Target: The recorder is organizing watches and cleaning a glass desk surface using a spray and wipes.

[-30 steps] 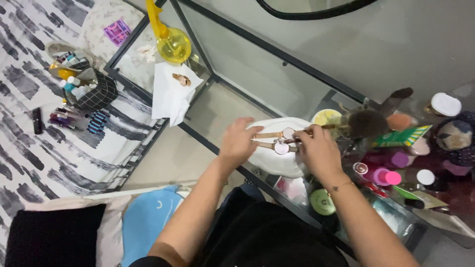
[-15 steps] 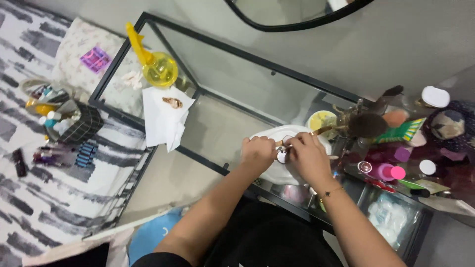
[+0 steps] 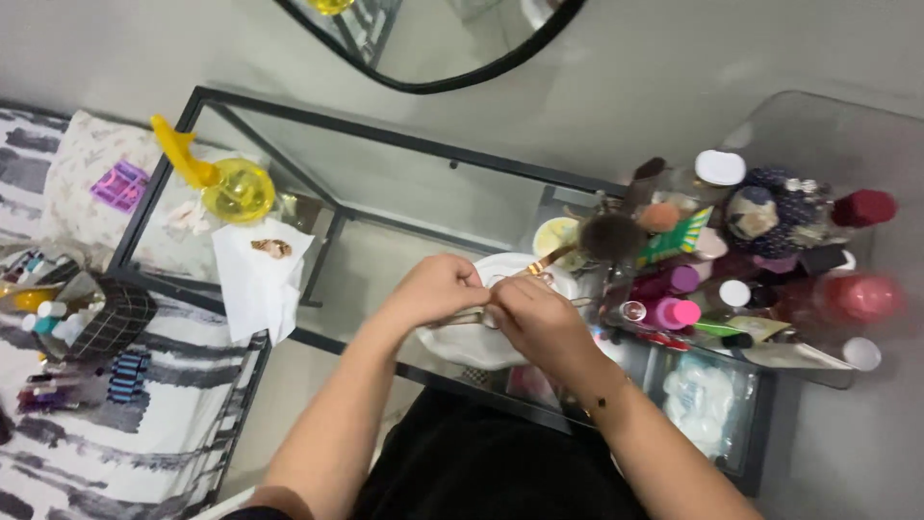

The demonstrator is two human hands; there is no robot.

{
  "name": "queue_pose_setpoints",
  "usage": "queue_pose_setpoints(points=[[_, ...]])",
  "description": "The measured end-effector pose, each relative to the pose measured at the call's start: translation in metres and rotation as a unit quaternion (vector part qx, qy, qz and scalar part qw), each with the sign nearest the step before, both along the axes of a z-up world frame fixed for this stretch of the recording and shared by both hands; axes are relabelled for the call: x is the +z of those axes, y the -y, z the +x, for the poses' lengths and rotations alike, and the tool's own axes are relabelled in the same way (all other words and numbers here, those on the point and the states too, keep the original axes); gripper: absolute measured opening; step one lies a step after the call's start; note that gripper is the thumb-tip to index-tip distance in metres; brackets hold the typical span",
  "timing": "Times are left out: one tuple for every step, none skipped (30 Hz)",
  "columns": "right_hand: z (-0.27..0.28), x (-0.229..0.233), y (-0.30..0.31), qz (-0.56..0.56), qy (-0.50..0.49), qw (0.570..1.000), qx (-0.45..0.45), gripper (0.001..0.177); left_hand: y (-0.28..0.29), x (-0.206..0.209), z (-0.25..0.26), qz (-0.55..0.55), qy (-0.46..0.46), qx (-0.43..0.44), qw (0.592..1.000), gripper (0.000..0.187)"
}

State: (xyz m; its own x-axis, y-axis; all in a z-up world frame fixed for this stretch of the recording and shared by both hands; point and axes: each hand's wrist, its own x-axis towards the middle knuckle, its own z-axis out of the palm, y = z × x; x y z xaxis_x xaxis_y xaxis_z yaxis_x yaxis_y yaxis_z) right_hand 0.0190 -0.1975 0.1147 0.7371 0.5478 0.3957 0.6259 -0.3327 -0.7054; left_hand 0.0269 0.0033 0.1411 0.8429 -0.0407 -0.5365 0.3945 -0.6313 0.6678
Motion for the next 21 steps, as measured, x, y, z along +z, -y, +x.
queue_pose_setpoints(points=[[0.0,0.009,0.009,0.0,0.002,1.0,-0.004,0.018,-0.001,0.011,0.003,0.0,0.002,-0.004,1.0,0.026],[-0.001,0.017,0.018,0.003,0.007,1.0,0.001,0.016,-0.001,0.023,0.006,-0.082,-0.011,-0.058,0.995,0.025],[-0.001,0.025,0.028,0.006,0.012,1.0,0.006,0.015,-0.002,0.034,0.008,-0.163,-0.024,-0.111,0.98,0.026],[-0.001,0.032,0.044,0.005,0.014,1.0,0.001,0.015,0.004,0.045,0.012,-0.163,-0.022,-0.116,0.98,0.026],[-0.001,0.038,0.06,0.062,-0.088,0.993,-0.042,0.024,0.011,0.055,0.015,-0.205,-0.014,-0.13,0.97,0.025],[-0.002,0.045,0.075,0.117,-0.192,0.971,-0.084,0.036,0.017,0.066,0.017,-0.247,-0.009,-0.143,0.958,0.025],[0.005,0.054,0.098,0.117,-0.192,0.97,-0.088,0.036,0.03,0.067,0.024,-0.248,-0.01,-0.147,0.958,0.025],[0.01,0.062,0.122,0.14,-0.234,0.952,-0.14,0.042,0.043,0.068,0.029,-0.29,0.064,-0.176,0.939,0.026],[0.015,0.07,0.145,0.162,-0.274,0.929,-0.19,0.049,0.056,0.068,0.034,-0.331,0.136,-0.205,0.911,0.027],[0.027,0.07,0.169,0.161,-0.275,0.928,-0.192,0.049,0.081,0.07,0.042,-0.331,0.135,-0.206,0.911,0.027],[0.039,0.069,0.193,0.242,-0.292,0.899,-0.219,0.038,0.106,0.072,0.05,-0.314,0.169,-0.19,0.915,0.028],[0.05,0.068,0.216,0.322,-0.306,0.862,-0.244,0.029,0.13,0.074,0.058,-0.296,0.202,-0.173,0.917,0.029],[0.06,0.064,0.232,0.322,-0.307,0.861,-0.246,0.029,0.154,0.068,0.066,-0.297,0.201,-0.174,0.917,0.029],[0.072,0.061,0.249,0.358,-0.305,0.852,-0.231,0.026,0.178,0.063,0.074,-0.252,0.229,-0.143,0.929,0.035],[0.084,0.058,0.264,0.395,-0.303,0.84,-0.215,0.024,0.201,0.058,0.083,-0.205,0.256,-0.111,0.938,0.042],[0.087,0.055,0.27,0.394,-0.304,0.841,-0.214,0.024,0.217,0.047,0.087,-0.204,0.256,-0.109,0.939,0.042],[0.091,0.052,0.275,0.379,-0.309,0.841,-0.23,0.022,0.232,0.037,0.091,-0.154,0.322,-0.114,0.927,0.049],[0.096,0.049,0.28,0.365,-0.313,0.842,-0.245,0.021,0.246,0.027,0.098,-0.101,0.386,-0.12,0.909,0.056],[0.098,0.043,0.282,0.365,-0.314,0.842,-0.243,0.021,0.254,0.018,0.103,-0.099,0.386,-0.117,0.91,0.056],[0.1,0.037,0.284,0.359,-0.321,0.841,-0.249,0.02,0.262,0.009,0.107,-0.076,0.438,-0.128,0.886,0.063],[0.101,0.03,0.287,0.352,-0.328,0.839,-0.255,0.019,0.27,-0.001,0.112,-0.053,0.489,-0.139,0.86,0.07]])
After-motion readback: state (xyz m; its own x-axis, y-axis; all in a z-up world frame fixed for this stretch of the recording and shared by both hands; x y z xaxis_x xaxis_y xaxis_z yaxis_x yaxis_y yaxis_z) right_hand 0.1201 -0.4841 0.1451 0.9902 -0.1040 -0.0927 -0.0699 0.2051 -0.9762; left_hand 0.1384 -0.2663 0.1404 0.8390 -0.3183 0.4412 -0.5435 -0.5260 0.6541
